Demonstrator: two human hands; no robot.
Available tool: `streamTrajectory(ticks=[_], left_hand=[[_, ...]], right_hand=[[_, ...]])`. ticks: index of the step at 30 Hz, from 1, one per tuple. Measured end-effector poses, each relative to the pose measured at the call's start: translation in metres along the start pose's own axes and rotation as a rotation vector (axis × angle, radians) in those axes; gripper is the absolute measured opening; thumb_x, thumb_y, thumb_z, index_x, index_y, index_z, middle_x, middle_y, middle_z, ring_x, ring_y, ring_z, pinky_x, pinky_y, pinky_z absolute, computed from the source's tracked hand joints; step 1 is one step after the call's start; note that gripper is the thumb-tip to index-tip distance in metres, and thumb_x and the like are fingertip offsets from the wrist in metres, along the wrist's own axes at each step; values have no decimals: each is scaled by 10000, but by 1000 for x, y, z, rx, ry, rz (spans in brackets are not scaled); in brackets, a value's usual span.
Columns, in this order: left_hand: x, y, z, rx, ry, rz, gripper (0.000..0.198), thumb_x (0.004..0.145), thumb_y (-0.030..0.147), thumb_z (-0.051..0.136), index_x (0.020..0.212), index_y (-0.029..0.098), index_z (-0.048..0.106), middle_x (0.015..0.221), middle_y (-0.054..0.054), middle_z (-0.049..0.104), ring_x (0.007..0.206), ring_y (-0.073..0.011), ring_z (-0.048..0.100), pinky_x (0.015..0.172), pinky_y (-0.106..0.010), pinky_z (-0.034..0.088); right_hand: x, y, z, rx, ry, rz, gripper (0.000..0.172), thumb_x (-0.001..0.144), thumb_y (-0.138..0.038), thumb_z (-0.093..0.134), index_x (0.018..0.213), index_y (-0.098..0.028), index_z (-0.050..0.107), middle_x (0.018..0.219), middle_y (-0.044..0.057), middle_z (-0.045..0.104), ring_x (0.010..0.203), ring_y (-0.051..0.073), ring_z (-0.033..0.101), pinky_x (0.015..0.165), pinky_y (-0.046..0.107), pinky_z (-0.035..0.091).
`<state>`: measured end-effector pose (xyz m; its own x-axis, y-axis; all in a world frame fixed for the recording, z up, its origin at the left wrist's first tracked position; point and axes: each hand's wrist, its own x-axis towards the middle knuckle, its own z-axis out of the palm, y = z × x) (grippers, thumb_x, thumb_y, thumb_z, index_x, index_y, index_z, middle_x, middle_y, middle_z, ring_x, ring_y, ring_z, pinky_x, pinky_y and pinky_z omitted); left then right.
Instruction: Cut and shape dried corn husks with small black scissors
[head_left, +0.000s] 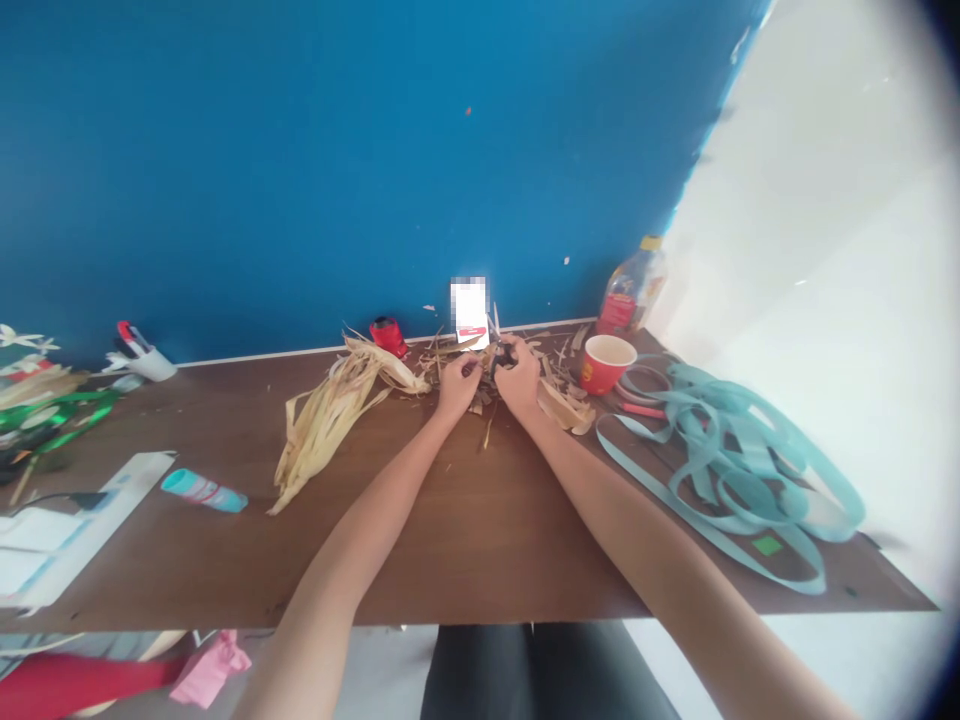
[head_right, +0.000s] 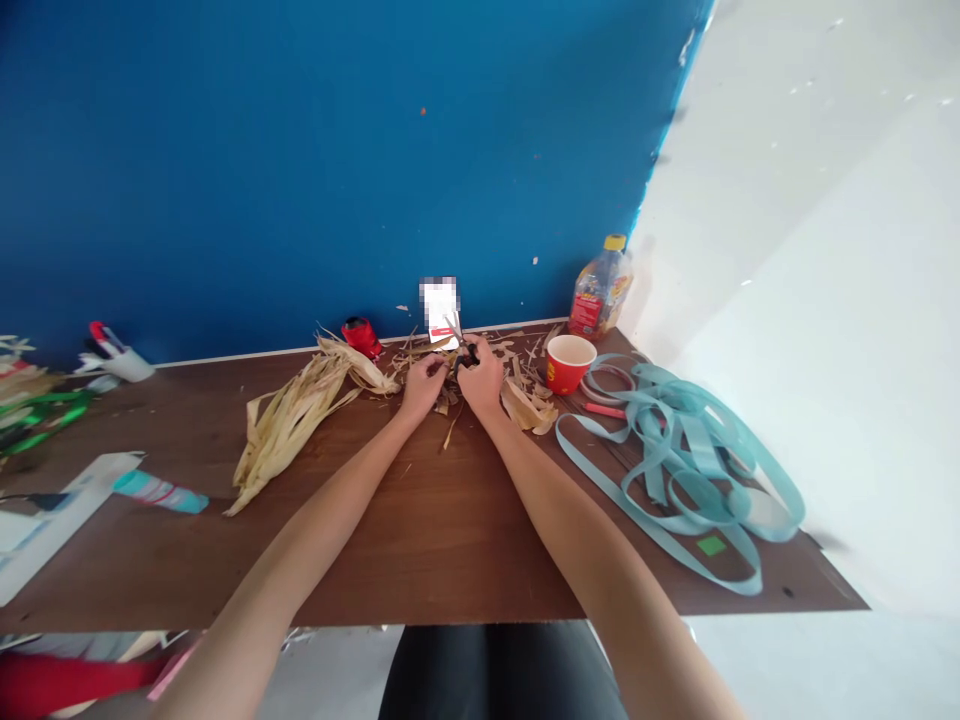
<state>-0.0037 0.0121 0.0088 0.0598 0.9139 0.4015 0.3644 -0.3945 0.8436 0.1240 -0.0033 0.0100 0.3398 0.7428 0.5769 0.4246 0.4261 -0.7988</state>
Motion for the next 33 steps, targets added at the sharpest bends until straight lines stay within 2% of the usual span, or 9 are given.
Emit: streamTrajectory(ticks=[4,9,12,17,24,27,33], left_hand=[[0,-4,1,-45,-83,-5,204,787,324,600,726,142,669,677,-18,642,627,-128,534,630,-247,399],[3,-9,1,-152,-17,-162,209,791,306,553,740,143,674,612,3,602,510,-105,480,522,-233,364],[5,-10,0,-236,-10,-194,218,807,297,530,756,140,672,621,5,594,480,-95,472,491,-228,354],[5,-9,2,-241,-36,-164,204,809,267,518,735,141,660,606,-3,592,481,-104,479,477,-233,357],[4,-10,3,-183,-93,-160,254,822,295,500,644,152,612,577,-12,586,472,-110,479,480,-240,345],[4,-9,3,-170,-64,-169,281,835,306,477,621,159,587,567,-13,578,466,-111,474,475,-243,336],[2,-5,0,-123,40,-70,136,773,269,557,787,161,638,683,-1,616,571,-114,513,573,-239,406]], right_hand=[[1,1,3,67,-1,14,424,720,-252,582,1139,-200,619,853,30,701,766,189,648,761,312,510],[4,11,8,207,-9,126,484,741,-302,595,1207,-178,562,820,27,703,718,174,643,701,304,521],[5,16,10,246,-23,164,485,717,-299,618,1183,-172,566,814,30,698,695,170,637,676,298,519],[5,15,9,259,-99,131,500,694,-296,638,1174,-166,582,803,37,693,715,176,642,675,297,521],[6,13,9,239,-80,109,488,667,-251,607,1148,-170,595,806,35,698,714,181,645,689,311,529],[6,13,8,223,-67,104,470,660,-238,586,1125,-173,607,813,36,699,709,182,643,679,305,527],[5,12,8,197,-86,83,458,666,-229,584,1119,-168,603,831,42,700,714,189,647,682,304,518]])
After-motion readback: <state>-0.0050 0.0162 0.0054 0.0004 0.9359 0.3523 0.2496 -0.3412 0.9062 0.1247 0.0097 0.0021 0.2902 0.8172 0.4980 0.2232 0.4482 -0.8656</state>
